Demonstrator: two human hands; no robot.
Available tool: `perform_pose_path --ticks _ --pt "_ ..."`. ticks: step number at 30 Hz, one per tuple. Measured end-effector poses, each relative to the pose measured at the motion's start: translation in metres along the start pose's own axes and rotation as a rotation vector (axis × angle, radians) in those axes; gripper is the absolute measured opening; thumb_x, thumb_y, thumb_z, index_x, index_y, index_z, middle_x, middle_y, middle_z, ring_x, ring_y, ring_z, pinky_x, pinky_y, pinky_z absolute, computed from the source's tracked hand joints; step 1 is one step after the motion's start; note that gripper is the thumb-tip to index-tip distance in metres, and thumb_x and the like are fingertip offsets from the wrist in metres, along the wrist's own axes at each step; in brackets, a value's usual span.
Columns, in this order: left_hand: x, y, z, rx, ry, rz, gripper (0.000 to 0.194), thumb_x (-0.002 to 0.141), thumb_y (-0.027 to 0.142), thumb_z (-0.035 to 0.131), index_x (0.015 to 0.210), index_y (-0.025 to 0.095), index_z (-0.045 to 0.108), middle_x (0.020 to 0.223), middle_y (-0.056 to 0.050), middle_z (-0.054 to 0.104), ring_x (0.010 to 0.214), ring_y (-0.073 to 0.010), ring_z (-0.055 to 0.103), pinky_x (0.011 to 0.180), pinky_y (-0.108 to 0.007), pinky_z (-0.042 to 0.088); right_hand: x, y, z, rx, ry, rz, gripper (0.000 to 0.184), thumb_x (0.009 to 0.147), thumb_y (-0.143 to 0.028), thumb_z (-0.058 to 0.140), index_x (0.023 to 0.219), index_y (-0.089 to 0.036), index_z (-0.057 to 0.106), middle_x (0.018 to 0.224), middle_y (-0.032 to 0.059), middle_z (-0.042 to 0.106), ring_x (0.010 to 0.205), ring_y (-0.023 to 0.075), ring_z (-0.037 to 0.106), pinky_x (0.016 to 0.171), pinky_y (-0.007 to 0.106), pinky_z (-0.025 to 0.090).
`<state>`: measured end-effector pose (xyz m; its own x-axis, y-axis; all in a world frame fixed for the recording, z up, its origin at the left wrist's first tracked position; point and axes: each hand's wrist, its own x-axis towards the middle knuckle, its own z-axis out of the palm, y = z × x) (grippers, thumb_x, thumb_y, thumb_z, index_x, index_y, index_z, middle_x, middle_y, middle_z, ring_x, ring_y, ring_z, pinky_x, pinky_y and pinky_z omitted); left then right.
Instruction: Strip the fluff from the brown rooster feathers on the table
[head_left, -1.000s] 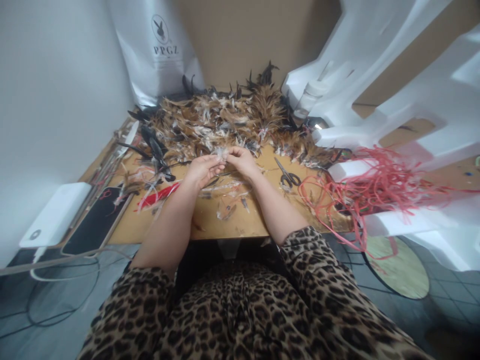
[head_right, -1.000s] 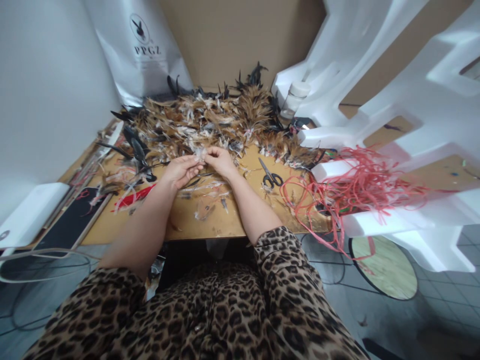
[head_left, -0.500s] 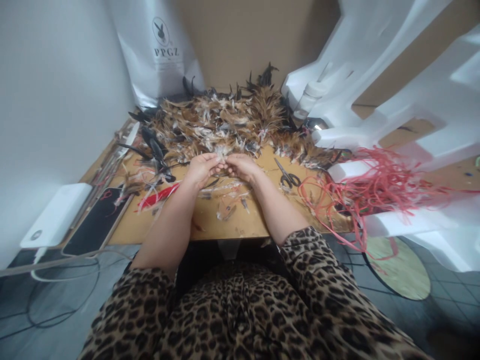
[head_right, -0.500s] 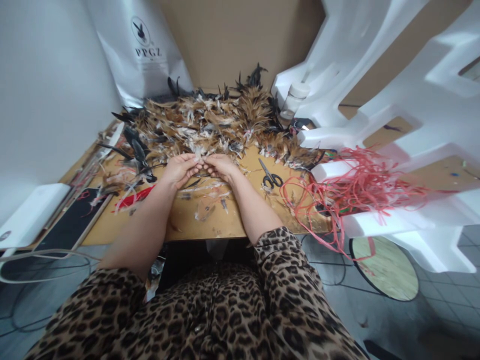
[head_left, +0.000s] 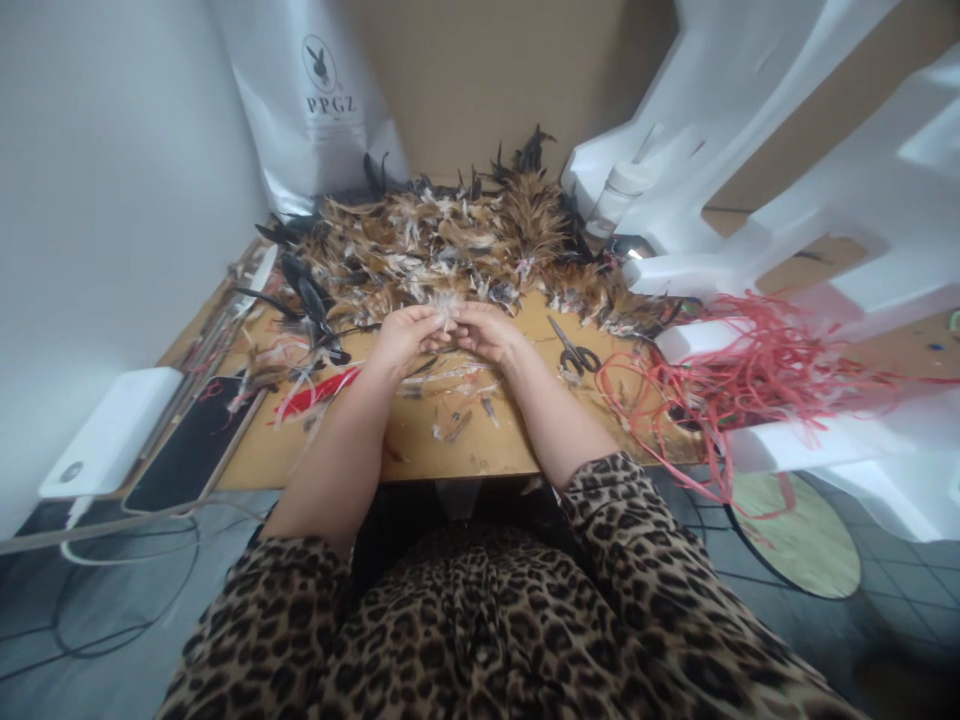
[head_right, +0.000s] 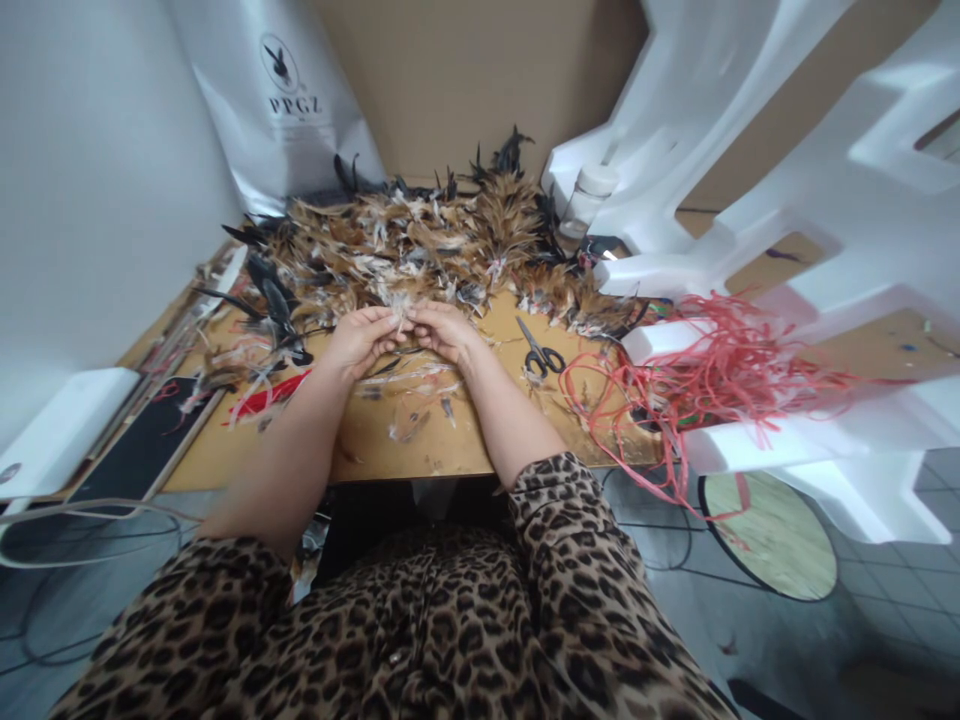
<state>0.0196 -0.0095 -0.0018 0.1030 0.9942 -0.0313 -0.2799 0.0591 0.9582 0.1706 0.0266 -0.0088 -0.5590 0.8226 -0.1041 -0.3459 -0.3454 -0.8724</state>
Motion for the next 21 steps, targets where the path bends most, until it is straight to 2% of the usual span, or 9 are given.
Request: perform_pose_path --ticks 5,11,15,18,21 --pt "0.0 0.002 -0.001 -0.058 -0.019 -0.041 0.022 0.061 0.022 0.073 0.075 0.008 0.065 0.072 -0.007 0.068 0.053 -0.0066 0.058 0.045 -0.014 0.042 0.0 0.0 0.001 0.024 0.006 -0.058 0.027 0.061 -0.026 0.072 0.075 -0.014 0.053 0.06 -0.0027 0.058 0.046 0.003 0.04 0.042 0.015 0.029" --pt "0.002 0.0 0.001 -0.019 0.051 0.0 0.02 0.061 0.02 0.072 0.074 0.008 0.063 0.064 -0.005 0.066 0.049 -0.0057 0.057 0.044 -0.014 0.041 -0.002 0.0 0.005 -0.032 -0.013 -0.098 0.03 0.06 -0.03 0.074 0.069 -0.014 0.05 0.059 -0.0024 0.058 0.047 0.004 0.043 0.043 0.016 0.031" --pt "0.004 -0.004 0.001 0.011 0.121 0.026 0.016 0.063 0.017 0.07 0.074 0.008 0.062 0.06 -0.004 0.064 0.048 -0.0062 0.057 0.043 -0.014 0.04 0.003 0.004 0.008 -0.153 0.111 -0.129 0.035 0.054 -0.034 0.077 0.063 -0.014 0.051 0.05 -0.0034 0.053 0.043 0.0042 0.041 0.04 0.017 0.029" --pt "0.005 -0.004 0.0 -0.016 0.136 0.012 0.014 0.065 0.015 0.069 0.075 0.008 0.062 0.062 -0.004 0.065 0.05 -0.007 0.058 0.043 -0.014 0.041 0.006 0.007 0.007 -0.163 0.207 -0.179 0.039 0.048 -0.037 0.079 0.062 -0.015 0.05 0.047 -0.0054 0.052 0.041 0.0042 0.041 0.042 0.018 0.031" --pt "0.004 -0.002 -0.002 -0.123 0.093 -0.061 0.013 0.066 0.013 0.068 0.078 0.007 0.063 0.068 -0.006 0.067 0.053 -0.0073 0.06 0.044 -0.014 0.043 0.008 0.007 0.005 -0.197 0.205 -0.196 0.039 0.048 -0.038 0.079 0.061 -0.014 0.052 0.048 -0.005 0.052 0.043 0.0046 0.042 0.043 0.018 0.031"
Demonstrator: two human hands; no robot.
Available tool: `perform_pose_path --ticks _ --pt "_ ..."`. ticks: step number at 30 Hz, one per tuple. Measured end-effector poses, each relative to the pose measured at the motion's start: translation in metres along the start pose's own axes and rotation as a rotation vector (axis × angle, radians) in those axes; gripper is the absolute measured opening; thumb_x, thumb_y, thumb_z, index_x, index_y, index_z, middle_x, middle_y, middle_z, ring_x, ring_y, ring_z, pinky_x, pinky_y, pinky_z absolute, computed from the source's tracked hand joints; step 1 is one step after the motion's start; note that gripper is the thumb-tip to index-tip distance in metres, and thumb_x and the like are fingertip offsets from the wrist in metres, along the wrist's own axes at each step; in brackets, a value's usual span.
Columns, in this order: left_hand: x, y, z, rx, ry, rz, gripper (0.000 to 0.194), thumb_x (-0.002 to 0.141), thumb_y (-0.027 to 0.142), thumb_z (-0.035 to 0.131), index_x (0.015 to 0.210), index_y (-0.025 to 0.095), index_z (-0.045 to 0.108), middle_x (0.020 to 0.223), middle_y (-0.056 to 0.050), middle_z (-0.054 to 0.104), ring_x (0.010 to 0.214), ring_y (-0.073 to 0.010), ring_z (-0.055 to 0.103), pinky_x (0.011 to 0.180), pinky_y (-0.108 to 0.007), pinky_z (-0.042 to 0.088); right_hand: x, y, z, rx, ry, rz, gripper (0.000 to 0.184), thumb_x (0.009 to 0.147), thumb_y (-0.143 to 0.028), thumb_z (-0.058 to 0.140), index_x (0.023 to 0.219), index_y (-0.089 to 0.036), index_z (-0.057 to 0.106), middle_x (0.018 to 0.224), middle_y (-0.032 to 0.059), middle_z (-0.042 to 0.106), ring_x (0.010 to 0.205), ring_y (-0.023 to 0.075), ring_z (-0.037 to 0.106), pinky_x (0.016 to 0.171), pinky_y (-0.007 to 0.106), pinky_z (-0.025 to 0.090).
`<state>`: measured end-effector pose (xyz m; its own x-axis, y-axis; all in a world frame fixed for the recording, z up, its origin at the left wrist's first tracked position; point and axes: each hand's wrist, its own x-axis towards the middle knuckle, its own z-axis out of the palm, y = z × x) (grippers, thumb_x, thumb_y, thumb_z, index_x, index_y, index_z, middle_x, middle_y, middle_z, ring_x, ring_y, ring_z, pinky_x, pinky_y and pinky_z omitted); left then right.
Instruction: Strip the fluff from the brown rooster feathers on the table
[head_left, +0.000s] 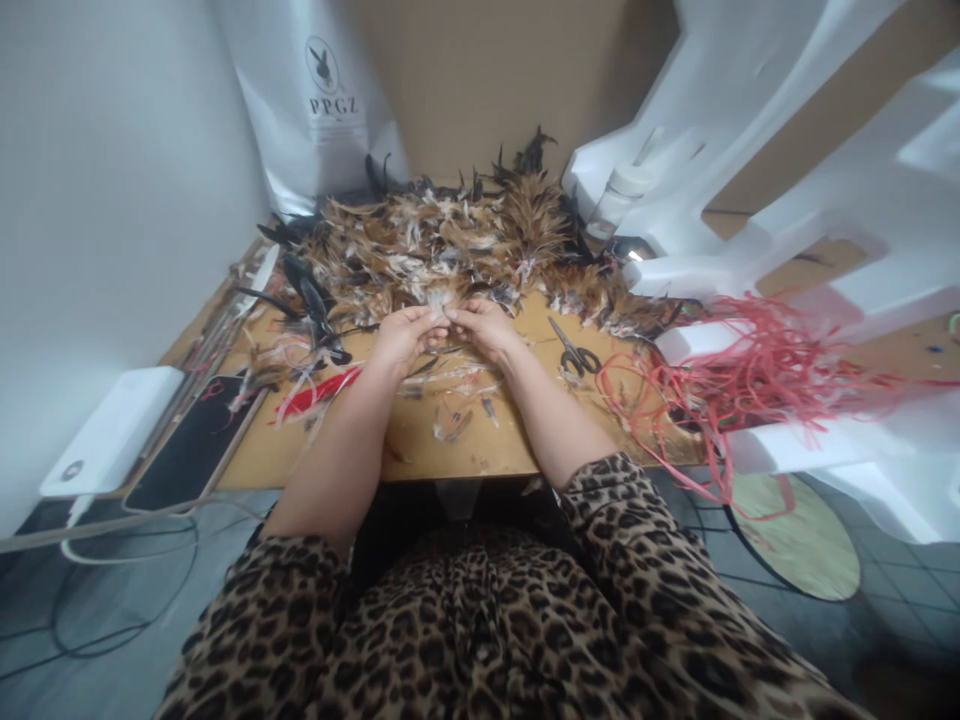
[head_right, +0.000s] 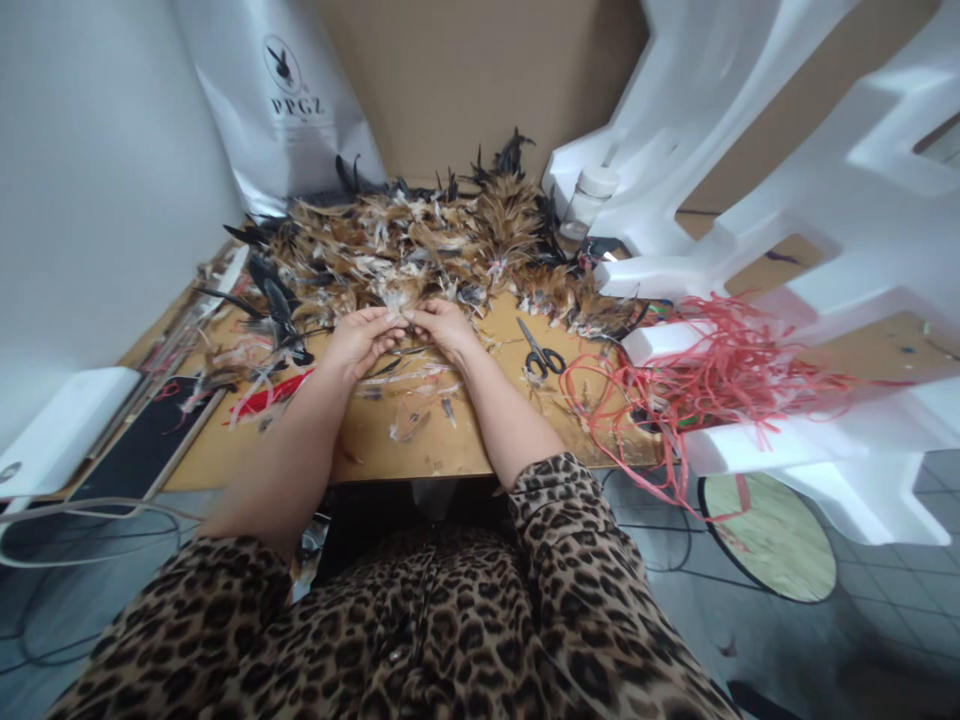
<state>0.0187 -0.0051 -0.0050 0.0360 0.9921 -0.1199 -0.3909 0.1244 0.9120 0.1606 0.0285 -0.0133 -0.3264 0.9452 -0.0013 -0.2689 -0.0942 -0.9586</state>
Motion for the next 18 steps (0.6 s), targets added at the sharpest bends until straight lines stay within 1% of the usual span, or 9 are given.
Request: perform_pose_path --ticks 3,5,8,11,13,15,18 --pt "0.0004 0.0027 -0.0027 -0.069 -0.053 -0.122 0.011 0.068 0.009 0.066 0.078 0.007 0.063 0.069 -0.006 0.067 0.052 -0.0062 0.059 0.043 -0.012 0.042 0.001 0.0003 -0.0026 -0.052 -0.005 -0.04 0.035 0.051 -0.038 0.077 0.063 -0.013 0.055 0.051 -0.0039 0.054 0.046 0.0048 0.043 0.046 0.019 0.032" --pt "0.0009 0.004 -0.0044 -0.095 -0.074 -0.183 0.008 0.07 0.006 0.064 0.078 0.007 0.063 0.068 -0.006 0.066 0.051 -0.0058 0.058 0.042 -0.012 0.042 0.0015 0.0006 -0.0035 -0.067 0.013 -0.073 0.034 0.052 -0.037 0.077 0.064 -0.013 0.056 0.055 -0.0036 0.056 0.049 0.0049 0.045 0.05 0.02 0.034" --pt "0.0012 0.0047 -0.0062 -0.138 -0.098 -0.218 0.007 0.072 0.004 0.061 0.078 0.006 0.062 0.067 -0.006 0.066 0.05 -0.0057 0.058 0.042 -0.012 0.042 0.0019 0.0008 -0.004 -0.081 0.041 -0.113 0.033 0.053 -0.035 0.076 0.066 -0.013 0.057 0.059 -0.0036 0.057 0.052 0.0052 0.046 0.053 0.021 0.035" --pt "0.0008 0.0043 -0.006 -0.145 -0.107 -0.222 0.007 0.071 0.004 0.062 0.077 0.007 0.061 0.066 -0.006 0.065 0.049 -0.0055 0.058 0.042 -0.011 0.042 0.002 0.0006 -0.0041 -0.095 0.053 -0.14 0.031 0.054 -0.036 0.075 0.067 -0.014 0.058 0.058 -0.0045 0.055 0.051 0.0048 0.045 0.052 0.02 0.035" --pt "0.0004 0.0035 -0.0045 -0.112 -0.084 -0.187 0.008 0.069 0.006 0.065 0.076 0.007 0.06 0.065 -0.006 0.065 0.049 -0.0051 0.057 0.043 -0.011 0.042 0.0019 0.0005 -0.0038 -0.083 0.052 -0.148 0.029 0.055 -0.036 0.075 0.065 -0.014 0.058 0.054 -0.0051 0.053 0.049 0.0047 0.044 0.051 0.02 0.034" --pt "0.0005 0.0022 -0.0023 -0.055 -0.029 -0.098 0.01 0.068 0.008 0.068 0.074 0.008 0.06 0.065 -0.006 0.066 0.049 -0.0052 0.058 0.046 -0.012 0.044 0.0017 0.0003 -0.0028 -0.047 0.052 -0.133 0.03 0.055 -0.036 0.075 0.064 -0.014 0.057 0.052 -0.0054 0.053 0.048 0.0045 0.045 0.049 0.019 0.034" --pt "0.0019 -0.0009 0.0008 0.046 0.063 0.053 0.011 0.067 0.012 0.068 0.073 0.009 0.059 0.063 -0.005 0.066 0.049 -0.0067 0.058 0.048 -0.015 0.045 0.0009 0.0 -0.0001 0.018 0.075 -0.044 0.033 0.053 -0.037 0.076 0.068 -0.014 0.059 0.053 -0.005 0.054 0.044 0.0039 0.043 0.044 0.018 0.031"
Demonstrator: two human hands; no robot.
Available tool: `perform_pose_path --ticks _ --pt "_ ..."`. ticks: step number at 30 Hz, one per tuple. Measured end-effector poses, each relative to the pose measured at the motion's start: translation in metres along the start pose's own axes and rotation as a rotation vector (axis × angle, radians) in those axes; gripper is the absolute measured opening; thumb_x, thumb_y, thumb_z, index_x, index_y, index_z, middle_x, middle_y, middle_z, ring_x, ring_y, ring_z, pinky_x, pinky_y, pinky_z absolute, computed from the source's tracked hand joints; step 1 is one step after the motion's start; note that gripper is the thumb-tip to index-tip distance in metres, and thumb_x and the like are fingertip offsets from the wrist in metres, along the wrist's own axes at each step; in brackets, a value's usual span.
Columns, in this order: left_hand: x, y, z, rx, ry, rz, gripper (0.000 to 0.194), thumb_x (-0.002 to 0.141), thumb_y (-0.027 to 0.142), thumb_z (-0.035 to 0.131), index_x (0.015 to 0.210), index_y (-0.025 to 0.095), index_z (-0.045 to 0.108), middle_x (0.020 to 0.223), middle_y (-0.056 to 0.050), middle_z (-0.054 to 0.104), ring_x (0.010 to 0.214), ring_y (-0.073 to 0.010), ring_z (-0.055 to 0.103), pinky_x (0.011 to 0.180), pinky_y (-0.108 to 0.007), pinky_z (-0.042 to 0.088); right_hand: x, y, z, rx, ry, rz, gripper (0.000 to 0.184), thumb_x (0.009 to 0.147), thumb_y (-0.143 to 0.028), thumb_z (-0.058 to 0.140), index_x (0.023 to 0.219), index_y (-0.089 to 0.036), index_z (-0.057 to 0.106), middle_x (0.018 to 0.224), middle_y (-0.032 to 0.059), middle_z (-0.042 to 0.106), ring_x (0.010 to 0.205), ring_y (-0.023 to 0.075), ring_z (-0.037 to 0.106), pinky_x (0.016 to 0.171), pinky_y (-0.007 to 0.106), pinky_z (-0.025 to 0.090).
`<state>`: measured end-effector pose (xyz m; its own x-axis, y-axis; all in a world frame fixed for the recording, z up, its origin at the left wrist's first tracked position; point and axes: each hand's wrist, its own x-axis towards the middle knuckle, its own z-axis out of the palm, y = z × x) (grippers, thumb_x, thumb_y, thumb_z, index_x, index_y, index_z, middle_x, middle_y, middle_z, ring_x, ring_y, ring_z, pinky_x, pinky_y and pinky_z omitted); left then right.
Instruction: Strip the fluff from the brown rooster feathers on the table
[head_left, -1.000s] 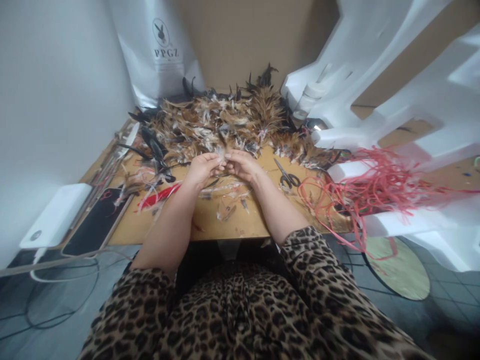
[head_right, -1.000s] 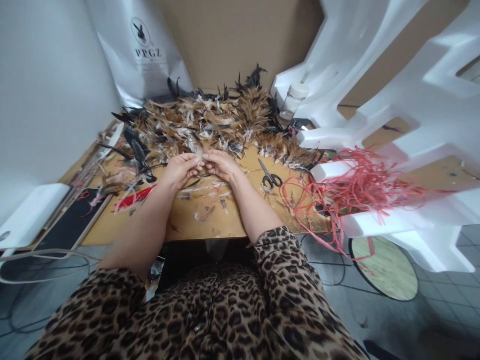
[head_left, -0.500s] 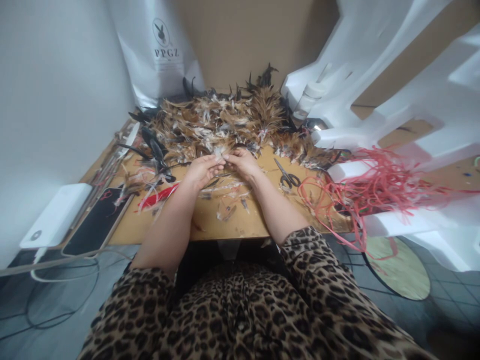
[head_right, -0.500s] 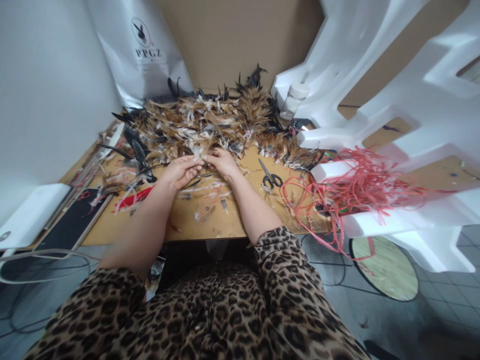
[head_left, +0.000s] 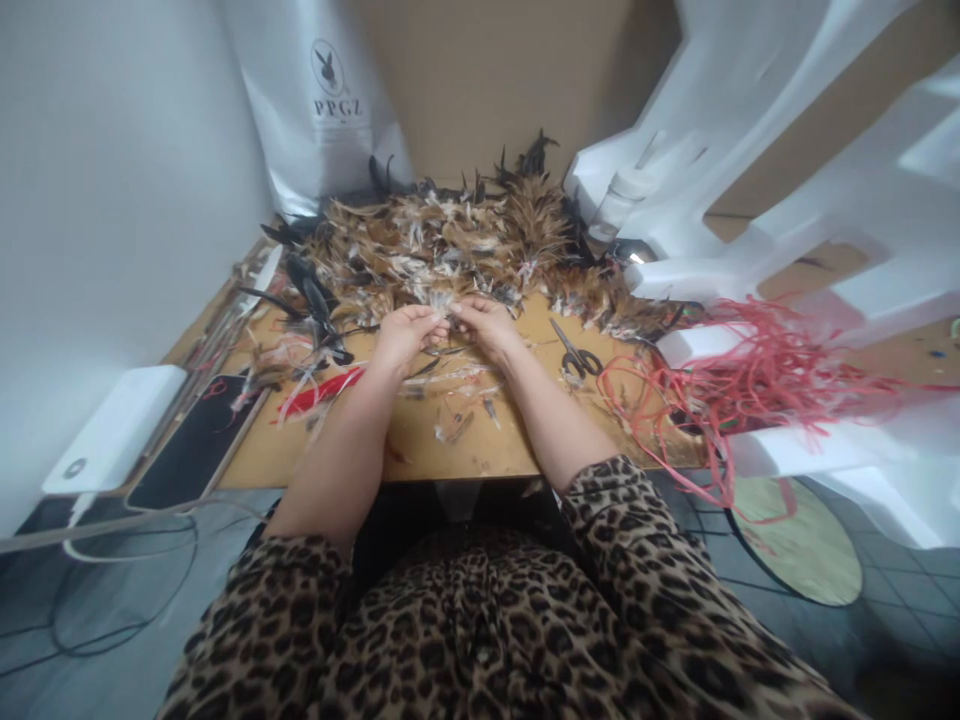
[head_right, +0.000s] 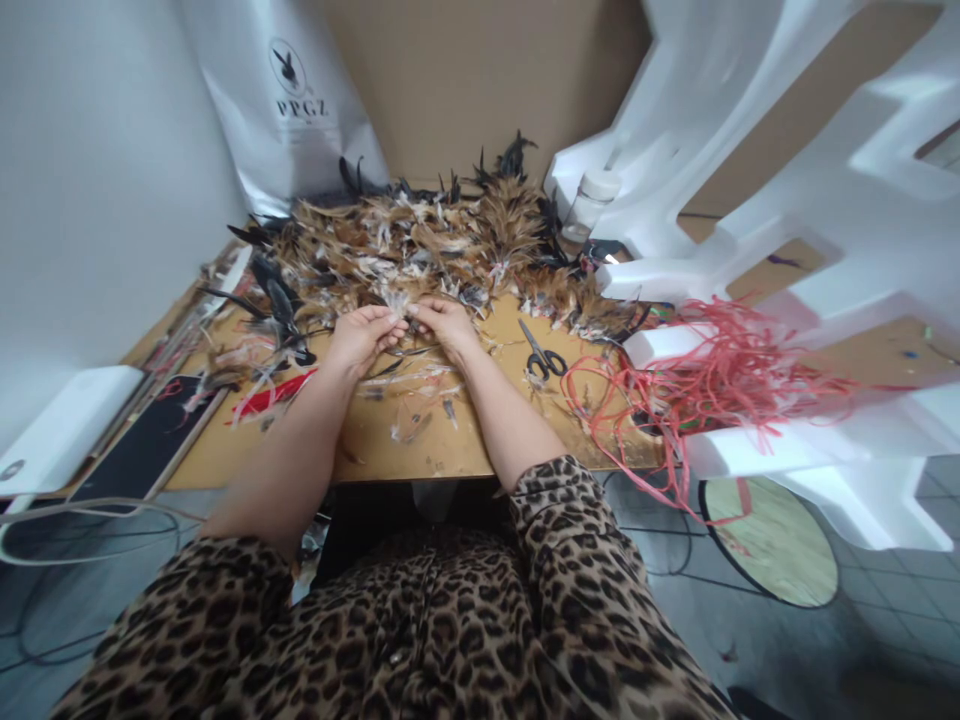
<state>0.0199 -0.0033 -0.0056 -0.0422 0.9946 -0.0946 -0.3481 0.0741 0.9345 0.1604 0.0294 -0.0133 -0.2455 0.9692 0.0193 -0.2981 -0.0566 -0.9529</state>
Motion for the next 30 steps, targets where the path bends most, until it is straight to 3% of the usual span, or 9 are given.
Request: perform_pose_path --ticks 3,7,12,18,30 --pt "0.0016 -0.0032 0.0024 0.103 0.048 0.104 0.013 0.066 0.015 0.067 0.073 0.01 0.058 0.059 -0.004 0.065 0.048 -0.0081 0.058 0.047 -0.017 0.046 -0.0011 -0.0002 0.0028 0.044 0.016 0.093 0.037 0.048 -0.038 0.079 0.067 -0.014 0.058 0.052 -0.0045 0.055 0.042 0.0041 0.043 0.041 0.017 0.03" --pt "0.0021 -0.0055 0.0041 0.207 0.032 0.163 0.012 0.067 0.016 0.066 0.072 0.01 0.057 0.057 -0.002 0.063 0.048 -0.0083 0.058 0.048 -0.018 0.046 -0.0013 0.0003 0.004 0.083 0.005 0.117 0.04 0.042 -0.038 0.081 0.06 -0.013 0.055 0.049 -0.0035 0.055 0.041 0.0046 0.043 0.04 0.018 0.031" --pt "0.0004 -0.0034 0.0018 0.115 0.011 0.063 0.012 0.068 0.016 0.067 0.074 0.009 0.06 0.063 -0.004 0.066 0.05 -0.0073 0.059 0.05 -0.017 0.046 -0.0013 -0.001 0.0026 0.058 -0.016 0.087 0.038 0.044 -0.038 0.081 0.061 -0.013 0.057 0.047 -0.0037 0.056 0.042 0.0044 0.044 0.041 0.017 0.031" --pt "0.0002 -0.0019 -0.004 -0.071 -0.095 -0.119 0.012 0.068 0.013 0.069 0.075 0.007 0.062 0.067 -0.007 0.067 0.054 -0.0071 0.061 0.051 -0.014 0.047 -0.0012 -0.0012 0.0016 0.015 -0.007 0.044 0.037 0.046 -0.04 0.079 0.065 -0.014 0.059 0.052 -0.0046 0.057 0.045 0.004 0.045 0.046 0.018 0.033" --pt "-0.0032 0.0006 -0.003 -0.039 -0.16 -0.156 0.017 0.064 0.012 0.072 0.078 0.005 0.065 0.068 -0.009 0.067 0.053 -0.0068 0.06 0.052 -0.014 0.048 0.0009 0.0021 -0.0023 -0.027 -0.093 -0.058 0.028 0.056 -0.037 0.074 0.066 -0.015 0.061 0.053 -0.0048 0.054 0.05 0.0046 0.045 0.051 0.019 0.034"
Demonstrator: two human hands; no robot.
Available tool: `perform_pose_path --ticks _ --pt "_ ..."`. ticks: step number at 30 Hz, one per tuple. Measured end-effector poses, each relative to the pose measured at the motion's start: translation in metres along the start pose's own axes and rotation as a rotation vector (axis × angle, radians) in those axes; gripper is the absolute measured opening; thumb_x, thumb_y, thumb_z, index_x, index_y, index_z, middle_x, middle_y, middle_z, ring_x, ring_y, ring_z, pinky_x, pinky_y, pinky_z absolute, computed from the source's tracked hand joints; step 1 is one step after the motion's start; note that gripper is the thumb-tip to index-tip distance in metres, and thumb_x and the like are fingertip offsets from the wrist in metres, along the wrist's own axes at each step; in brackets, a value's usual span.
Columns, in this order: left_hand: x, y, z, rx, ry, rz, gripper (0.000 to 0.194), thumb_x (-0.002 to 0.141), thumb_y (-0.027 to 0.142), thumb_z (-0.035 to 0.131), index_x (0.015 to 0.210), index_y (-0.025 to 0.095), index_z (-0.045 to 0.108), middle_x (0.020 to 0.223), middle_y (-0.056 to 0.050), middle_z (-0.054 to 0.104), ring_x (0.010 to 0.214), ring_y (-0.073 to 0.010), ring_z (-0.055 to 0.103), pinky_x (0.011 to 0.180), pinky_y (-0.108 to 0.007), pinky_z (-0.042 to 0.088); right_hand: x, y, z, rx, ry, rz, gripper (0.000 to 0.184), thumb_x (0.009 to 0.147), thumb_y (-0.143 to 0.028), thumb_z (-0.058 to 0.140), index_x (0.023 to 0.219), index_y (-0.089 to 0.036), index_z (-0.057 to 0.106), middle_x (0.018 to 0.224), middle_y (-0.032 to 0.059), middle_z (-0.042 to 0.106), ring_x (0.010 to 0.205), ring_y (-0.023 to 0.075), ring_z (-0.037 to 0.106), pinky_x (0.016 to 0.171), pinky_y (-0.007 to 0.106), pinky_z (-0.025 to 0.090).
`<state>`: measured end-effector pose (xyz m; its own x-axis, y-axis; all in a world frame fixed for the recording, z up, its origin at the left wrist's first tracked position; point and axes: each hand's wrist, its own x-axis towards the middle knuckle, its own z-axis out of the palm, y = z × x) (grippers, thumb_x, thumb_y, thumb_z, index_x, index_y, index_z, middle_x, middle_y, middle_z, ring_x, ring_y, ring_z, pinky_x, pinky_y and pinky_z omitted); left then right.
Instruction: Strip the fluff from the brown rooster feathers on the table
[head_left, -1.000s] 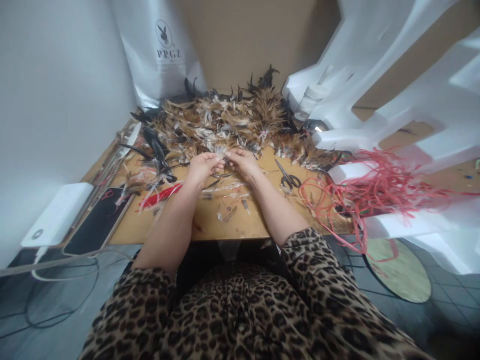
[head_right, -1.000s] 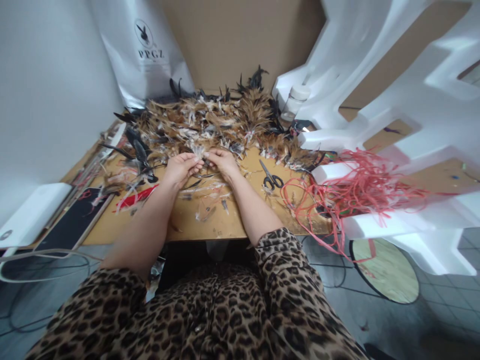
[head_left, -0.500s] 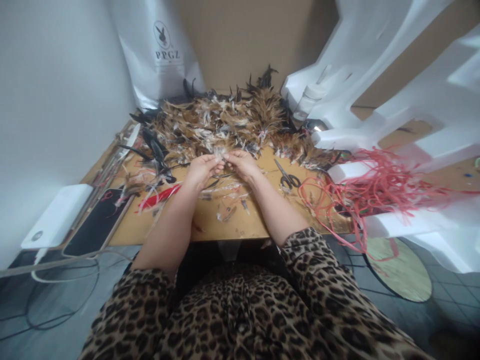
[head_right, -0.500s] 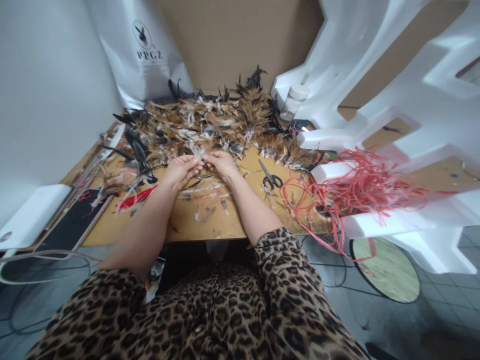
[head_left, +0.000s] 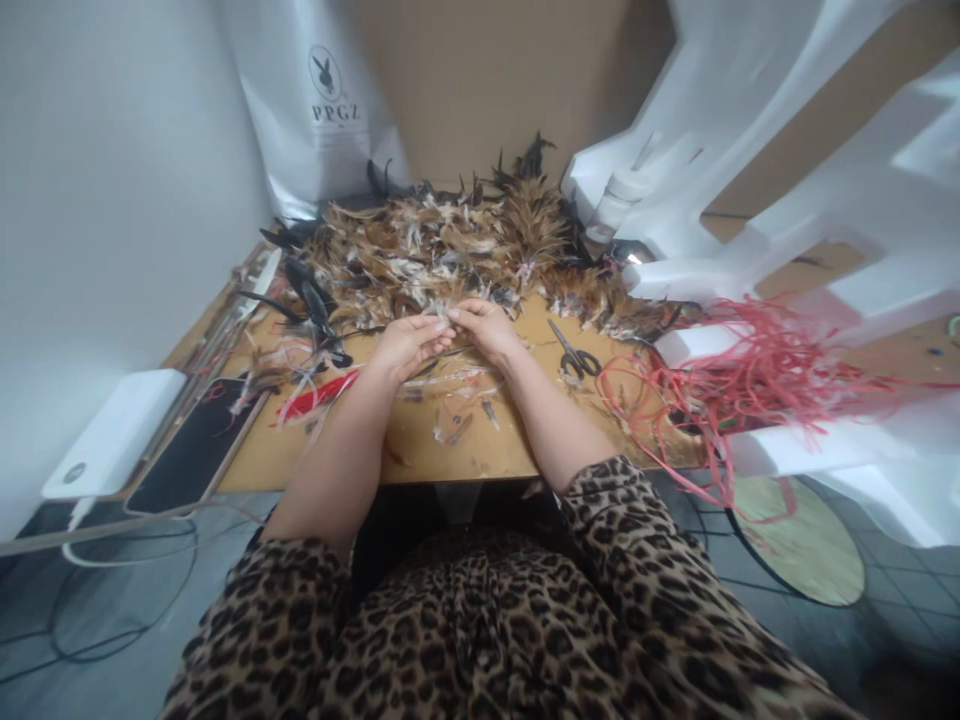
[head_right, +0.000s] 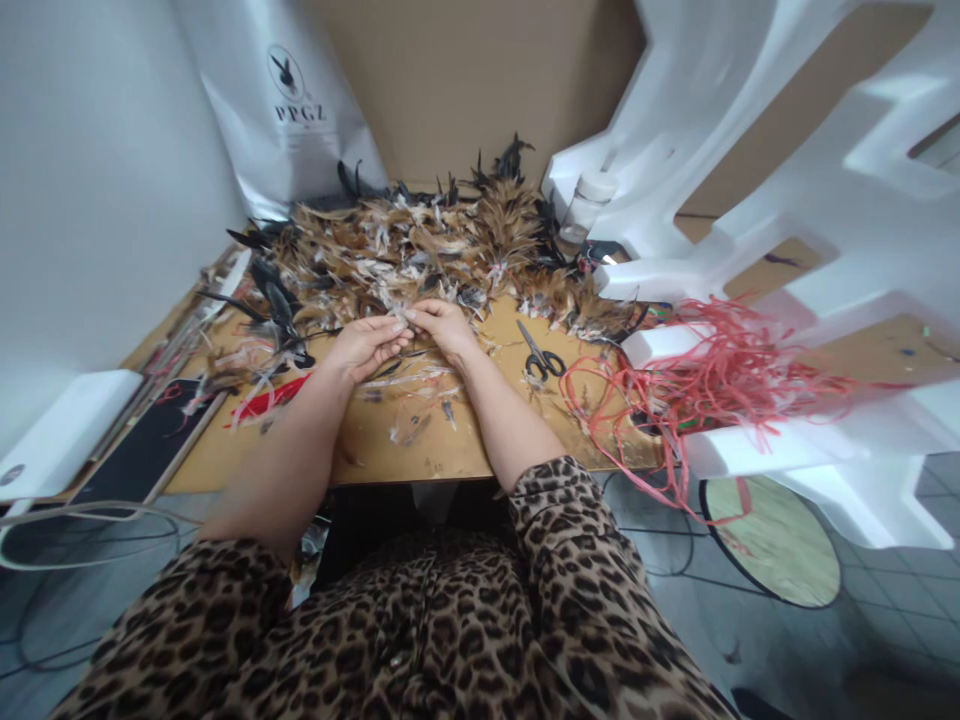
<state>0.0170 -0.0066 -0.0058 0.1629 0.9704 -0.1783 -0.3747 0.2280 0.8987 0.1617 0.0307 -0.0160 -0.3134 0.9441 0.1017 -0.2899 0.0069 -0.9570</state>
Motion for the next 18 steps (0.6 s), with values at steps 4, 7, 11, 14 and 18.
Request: perform_pose_path --ticks 4,7,11,14,18 --pt "0.0 -0.001 -0.001 0.057 0.03 0.033 0.016 0.063 0.015 0.072 0.075 0.007 0.065 0.068 -0.008 0.067 0.053 -0.0067 0.06 0.052 -0.015 0.048 -0.001 -0.003 0.002 0.004 0.046 0.043 0.033 0.052 -0.038 0.076 0.07 -0.015 0.061 0.055 -0.0051 0.055 0.05 0.0049 0.046 0.05 0.019 0.034" --pt "0.0 -0.001 0.001 0.118 0.087 0.087 0.016 0.063 0.017 0.072 0.074 0.008 0.064 0.067 -0.007 0.068 0.053 -0.0072 0.06 0.052 -0.016 0.047 -0.002 -0.004 0.003 0.007 0.065 0.067 0.036 0.051 -0.039 0.077 0.074 -0.016 0.061 0.055 -0.0055 0.055 0.049 0.0047 0.045 0.048 0.018 0.032" --pt "-0.002 0.001 0.007 0.211 0.075 0.115 0.012 0.065 0.017 0.07 0.071 0.008 0.065 0.068 -0.008 0.068 0.052 -0.0081 0.06 0.05 -0.017 0.046 -0.003 -0.003 0.002 -0.055 0.043 0.064 0.033 0.053 -0.04 0.076 0.066 -0.015 0.06 0.052 -0.005 0.053 0.047 0.0049 0.043 0.047 0.019 0.03" --pt "-0.005 0.002 0.01 0.233 0.092 0.09 0.011 0.064 0.016 0.07 0.069 0.008 0.064 0.067 -0.008 0.067 0.053 -0.0084 0.061 0.05 -0.017 0.047 -0.005 -0.005 0.002 -0.119 0.047 0.05 0.033 0.053 -0.042 0.075 0.063 -0.015 0.059 0.052 -0.005 0.053 0.048 0.005 0.042 0.048 0.019 0.031" --pt "-0.005 0.002 0.008 0.243 0.087 0.063 0.012 0.063 0.016 0.072 0.069 0.009 0.064 0.065 -0.007 0.067 0.052 -0.0084 0.06 0.049 -0.016 0.046 -0.006 -0.007 0.004 -0.185 0.064 0.021 0.032 0.053 -0.042 0.074 0.061 -0.014 0.059 0.053 -0.0053 0.053 0.05 0.0052 0.042 0.051 0.019 0.032"
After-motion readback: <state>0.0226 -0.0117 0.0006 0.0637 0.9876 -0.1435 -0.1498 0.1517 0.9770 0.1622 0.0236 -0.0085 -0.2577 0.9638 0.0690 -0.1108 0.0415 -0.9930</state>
